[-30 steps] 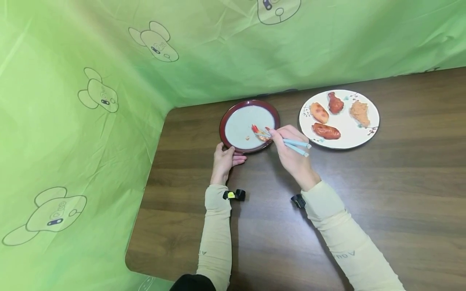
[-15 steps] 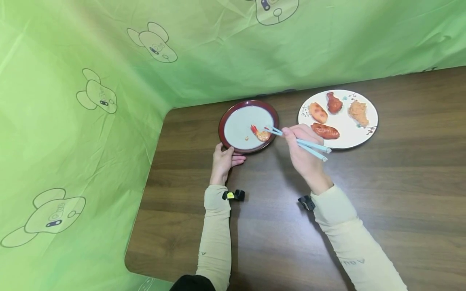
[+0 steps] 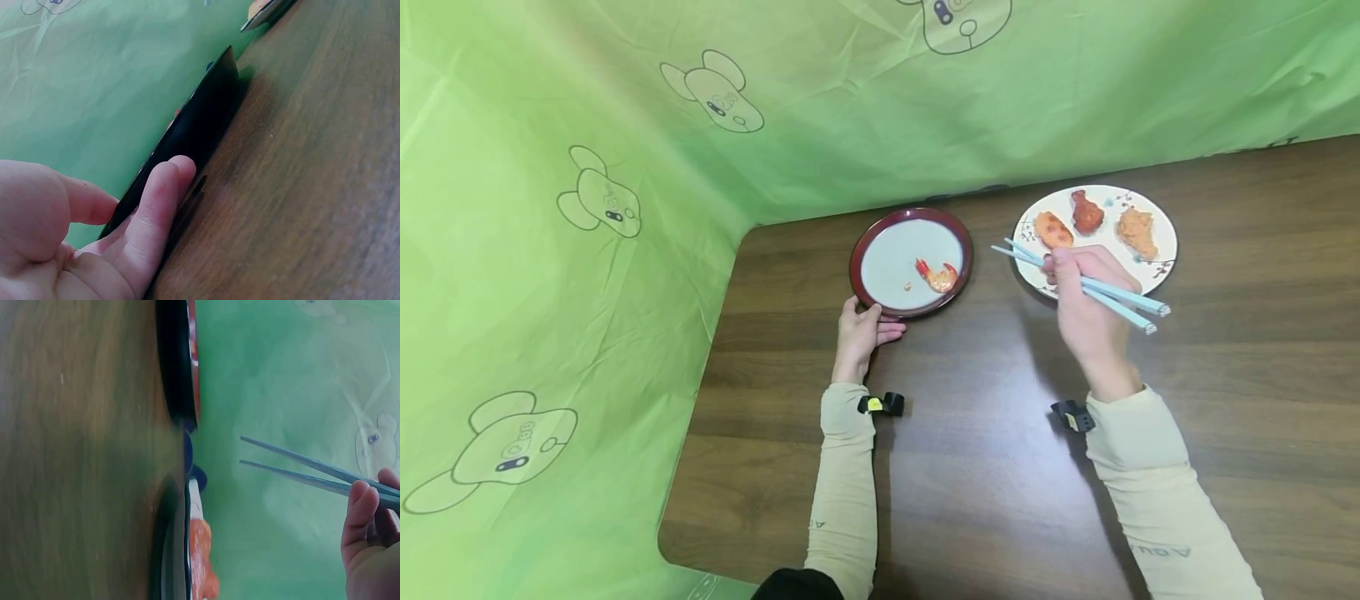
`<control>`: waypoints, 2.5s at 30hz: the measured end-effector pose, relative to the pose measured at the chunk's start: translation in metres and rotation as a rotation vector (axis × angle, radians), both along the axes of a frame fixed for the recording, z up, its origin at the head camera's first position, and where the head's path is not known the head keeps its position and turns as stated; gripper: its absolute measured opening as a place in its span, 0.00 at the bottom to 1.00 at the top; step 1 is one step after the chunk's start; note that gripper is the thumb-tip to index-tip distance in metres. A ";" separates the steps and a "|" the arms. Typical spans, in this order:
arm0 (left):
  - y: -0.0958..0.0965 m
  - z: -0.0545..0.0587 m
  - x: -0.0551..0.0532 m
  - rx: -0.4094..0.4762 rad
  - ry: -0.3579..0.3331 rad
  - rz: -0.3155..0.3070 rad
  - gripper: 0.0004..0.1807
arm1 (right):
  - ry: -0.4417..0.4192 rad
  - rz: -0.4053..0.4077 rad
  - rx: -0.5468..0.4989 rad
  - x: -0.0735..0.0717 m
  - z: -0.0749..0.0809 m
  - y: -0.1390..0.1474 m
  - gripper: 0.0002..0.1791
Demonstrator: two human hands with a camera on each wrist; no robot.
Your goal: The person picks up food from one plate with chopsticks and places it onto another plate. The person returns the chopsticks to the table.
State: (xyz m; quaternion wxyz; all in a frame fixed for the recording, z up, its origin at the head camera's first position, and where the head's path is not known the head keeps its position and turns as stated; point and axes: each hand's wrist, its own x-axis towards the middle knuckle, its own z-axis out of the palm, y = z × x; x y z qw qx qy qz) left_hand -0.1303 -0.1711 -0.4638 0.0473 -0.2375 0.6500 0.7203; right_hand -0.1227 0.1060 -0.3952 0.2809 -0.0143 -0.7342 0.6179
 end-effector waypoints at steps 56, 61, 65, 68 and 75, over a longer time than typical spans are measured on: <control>0.000 -0.001 0.001 -0.006 0.006 0.001 0.33 | -0.376 -0.468 -0.254 -0.017 0.005 0.092 0.18; 0.000 0.000 0.001 -0.018 0.008 -0.001 0.33 | -0.399 -0.465 -0.218 -0.025 -0.004 0.096 0.17; -0.001 -0.001 0.001 -0.015 0.010 -0.001 0.33 | -0.397 -0.470 -0.222 -0.028 -0.006 0.095 0.18; -0.001 -0.001 0.001 -0.012 0.010 0.002 0.33 | -0.392 -0.472 -0.227 -0.028 -0.006 0.093 0.19; 0.000 -0.001 0.002 -0.019 0.008 -0.009 0.34 | -0.344 -0.494 -0.222 -0.027 -0.010 0.088 0.18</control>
